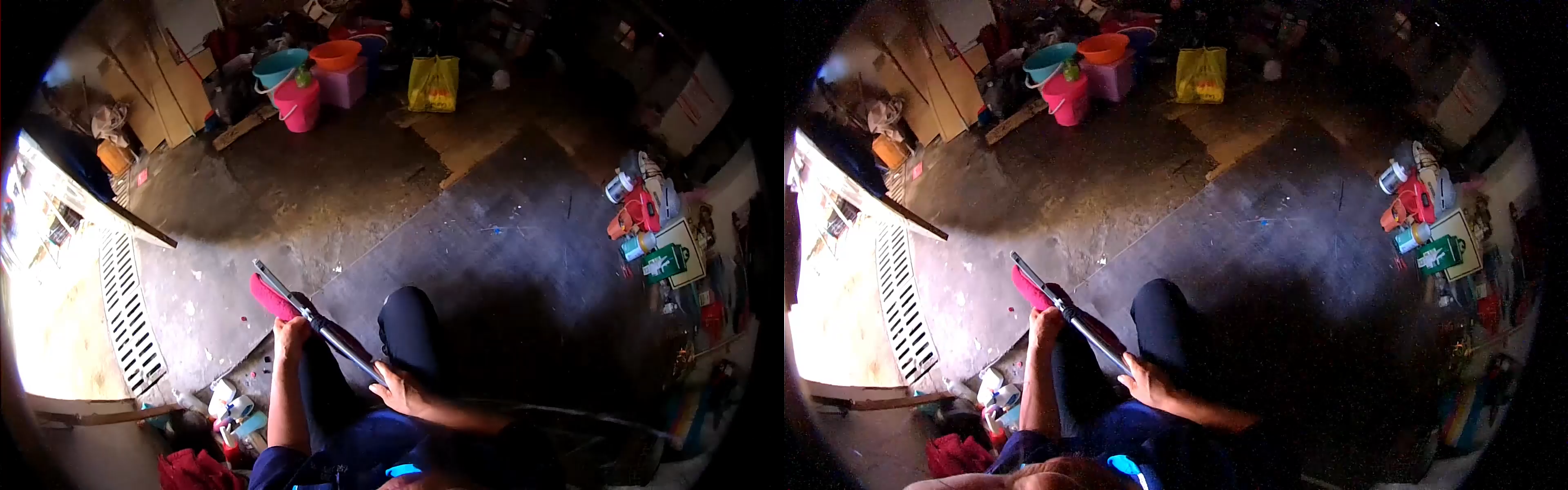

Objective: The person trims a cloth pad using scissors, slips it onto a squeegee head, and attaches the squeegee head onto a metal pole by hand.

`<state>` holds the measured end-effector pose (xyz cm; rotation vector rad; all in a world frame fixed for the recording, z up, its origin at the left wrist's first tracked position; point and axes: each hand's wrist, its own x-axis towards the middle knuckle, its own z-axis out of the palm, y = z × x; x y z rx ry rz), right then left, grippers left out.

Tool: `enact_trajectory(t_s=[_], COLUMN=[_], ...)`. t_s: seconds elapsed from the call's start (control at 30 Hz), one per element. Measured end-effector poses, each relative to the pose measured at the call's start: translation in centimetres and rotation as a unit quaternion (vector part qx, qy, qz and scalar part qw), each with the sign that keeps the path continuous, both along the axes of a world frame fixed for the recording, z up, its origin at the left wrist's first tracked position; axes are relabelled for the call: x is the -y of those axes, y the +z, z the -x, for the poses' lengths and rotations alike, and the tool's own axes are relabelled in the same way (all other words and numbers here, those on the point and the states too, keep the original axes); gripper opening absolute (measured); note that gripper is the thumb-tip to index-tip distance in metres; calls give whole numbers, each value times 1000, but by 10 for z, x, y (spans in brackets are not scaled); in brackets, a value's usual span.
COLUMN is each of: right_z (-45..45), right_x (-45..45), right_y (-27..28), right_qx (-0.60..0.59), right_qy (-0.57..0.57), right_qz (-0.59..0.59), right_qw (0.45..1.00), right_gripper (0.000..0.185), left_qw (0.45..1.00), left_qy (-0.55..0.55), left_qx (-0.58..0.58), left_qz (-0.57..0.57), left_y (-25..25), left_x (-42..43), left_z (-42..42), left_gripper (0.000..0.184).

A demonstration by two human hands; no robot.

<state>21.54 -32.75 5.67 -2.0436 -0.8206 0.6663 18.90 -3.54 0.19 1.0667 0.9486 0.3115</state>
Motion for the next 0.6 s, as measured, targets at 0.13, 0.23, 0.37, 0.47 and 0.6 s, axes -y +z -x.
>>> enact_trajectory(t_s=[0.13,0.23,0.37,0.47,0.6], right_z=[-20,-56,-75,-60,-48], right_x=[1,25,80,91,76], right_y=[43,44,-48,-111,-143], right_qx=[118,179,-145,-218,-262], right_qy=[-40,-191,-321,-274,-222], right_qz=[-151,-164,49,135,159], right_qw=[981,951,935,927,925], right_gripper=[41,32,29,29,29], left_qw=[997,988,989,993,994], left_qy=[4,-6,0,14,24], left_qx=[81,134,135,94,67], left_qz=[-13,-70,-59,-76,-85], left_y=[1,-30,-36,-17,-21], left_x=[8,0,4,14,10], left_z=[-6,-9,-15,-16,-20], left_gripper=[30,23,31,30,29])
